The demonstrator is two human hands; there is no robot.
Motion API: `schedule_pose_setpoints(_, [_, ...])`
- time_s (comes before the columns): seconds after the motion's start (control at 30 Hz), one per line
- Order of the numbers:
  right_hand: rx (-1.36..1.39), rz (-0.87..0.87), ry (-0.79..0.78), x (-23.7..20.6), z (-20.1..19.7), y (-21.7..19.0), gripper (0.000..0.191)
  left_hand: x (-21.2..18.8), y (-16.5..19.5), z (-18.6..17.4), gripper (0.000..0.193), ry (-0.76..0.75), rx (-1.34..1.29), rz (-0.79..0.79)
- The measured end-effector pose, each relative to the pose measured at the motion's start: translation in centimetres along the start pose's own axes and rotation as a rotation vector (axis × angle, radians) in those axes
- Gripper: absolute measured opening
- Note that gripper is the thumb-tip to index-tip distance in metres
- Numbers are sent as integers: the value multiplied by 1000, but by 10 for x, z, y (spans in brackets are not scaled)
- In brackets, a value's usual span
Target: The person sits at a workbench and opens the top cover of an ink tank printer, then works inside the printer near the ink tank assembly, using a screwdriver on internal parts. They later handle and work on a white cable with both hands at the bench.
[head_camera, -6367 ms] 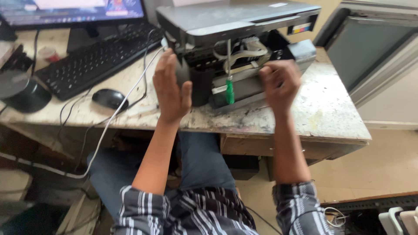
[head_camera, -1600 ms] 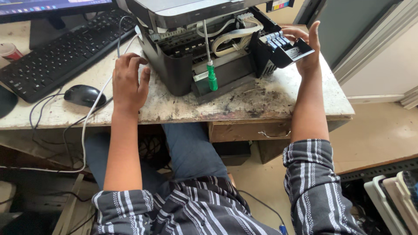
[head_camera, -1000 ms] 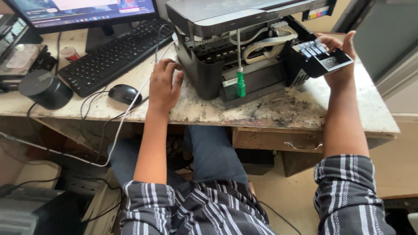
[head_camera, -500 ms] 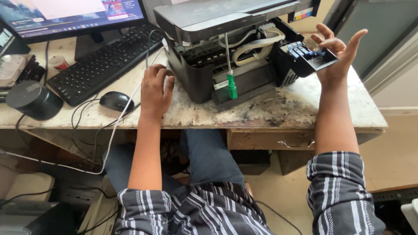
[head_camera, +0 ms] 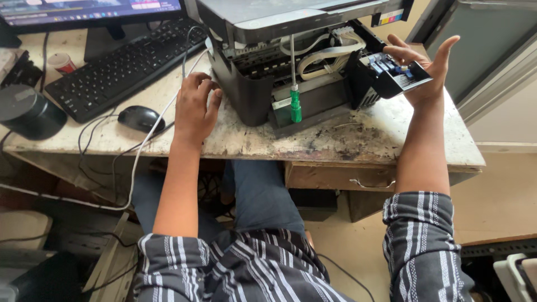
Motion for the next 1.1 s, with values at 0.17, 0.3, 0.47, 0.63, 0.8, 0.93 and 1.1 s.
schedule_pose_setpoints(0.17, [-98, 73, -10, 15, 1, -9, 123, 2, 2, -4, 15, 32, 18, 1])
schedule_pose_setpoints(0.3, [-69, 105, -38, 32, 5, -11, 122, 0, 1, -4, 15, 20, 20, -6])
schedule_pose_setpoints(0.47, [-187, 35, -71, 37, 10, -9, 120, 2, -1, 2, 16, 23, 29, 5])
schedule_pose_setpoints(0.63, [-203, 68, -49, 26, 10, 0, 117, 0, -4, 4, 25, -5, -34, 11])
schedule_pose_setpoints(0.8, [-81, 37, -64, 29, 12, 4, 112, 0, -1, 0, 39, 20, -66, 47])
schedule_pose_setpoints(0.93, [3, -154, -204, 26, 18, -9, 102, 2, -3, 0, 43, 27, -70, 53])
schedule_pose_setpoints(1.1, [9, 57, -112, 26, 12, 6, 112, -3, -4, 3, 45, 11, -78, 34])
Point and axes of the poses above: each hand's wrist, its own x-axis towards the middle knuckle, its own z-axis out of the palm, y = z × x, the point moved 7 cm from there along x, towards the middle knuckle, and after that the axes turned 6 degrees about z, right-handed, at the moved point
